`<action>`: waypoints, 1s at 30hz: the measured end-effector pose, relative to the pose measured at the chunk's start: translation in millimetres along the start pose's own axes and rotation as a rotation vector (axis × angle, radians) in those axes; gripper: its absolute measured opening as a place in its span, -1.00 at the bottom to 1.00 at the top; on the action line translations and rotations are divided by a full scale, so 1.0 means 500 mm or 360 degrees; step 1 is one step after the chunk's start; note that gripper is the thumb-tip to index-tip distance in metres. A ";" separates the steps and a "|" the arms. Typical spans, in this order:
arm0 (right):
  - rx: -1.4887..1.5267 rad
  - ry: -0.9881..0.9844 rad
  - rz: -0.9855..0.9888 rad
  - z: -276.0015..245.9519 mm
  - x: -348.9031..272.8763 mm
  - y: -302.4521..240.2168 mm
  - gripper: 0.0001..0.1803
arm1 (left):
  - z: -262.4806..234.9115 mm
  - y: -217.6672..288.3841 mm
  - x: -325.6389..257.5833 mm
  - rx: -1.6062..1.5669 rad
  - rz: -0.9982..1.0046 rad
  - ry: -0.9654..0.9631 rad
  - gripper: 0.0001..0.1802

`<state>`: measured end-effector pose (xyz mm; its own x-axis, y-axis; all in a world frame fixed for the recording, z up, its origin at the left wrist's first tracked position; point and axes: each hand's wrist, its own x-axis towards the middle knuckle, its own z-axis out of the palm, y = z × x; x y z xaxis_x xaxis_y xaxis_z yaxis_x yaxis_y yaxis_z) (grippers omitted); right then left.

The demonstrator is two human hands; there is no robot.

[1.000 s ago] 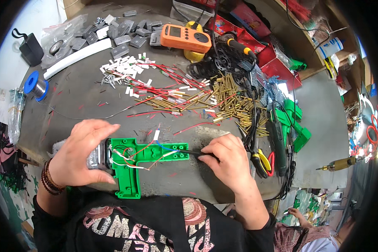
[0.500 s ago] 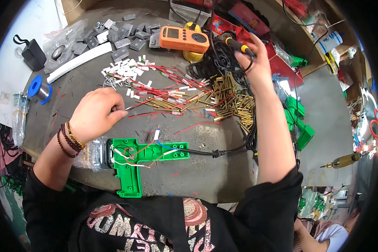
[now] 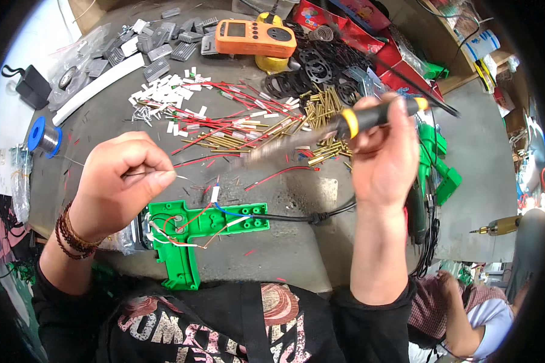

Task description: Assembling electronic components and soldering wires inside a green plastic toy gun casing at a workbench.

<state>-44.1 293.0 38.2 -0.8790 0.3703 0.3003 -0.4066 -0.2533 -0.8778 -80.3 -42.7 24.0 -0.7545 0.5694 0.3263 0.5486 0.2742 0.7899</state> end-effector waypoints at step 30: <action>-0.0063 -0.0155 -0.0034 0.032 -0.053 0.059 -0.75 | 0.050 -0.035 0.026 0.0023 -0.0120 -0.0088 -0.91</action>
<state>-36.7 261.4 10.5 -0.8911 0.2862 0.3522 -0.4170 -0.2103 -0.8843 -90.7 -20.9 1.6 -0.7729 0.5886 0.2369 0.4965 0.3287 0.8034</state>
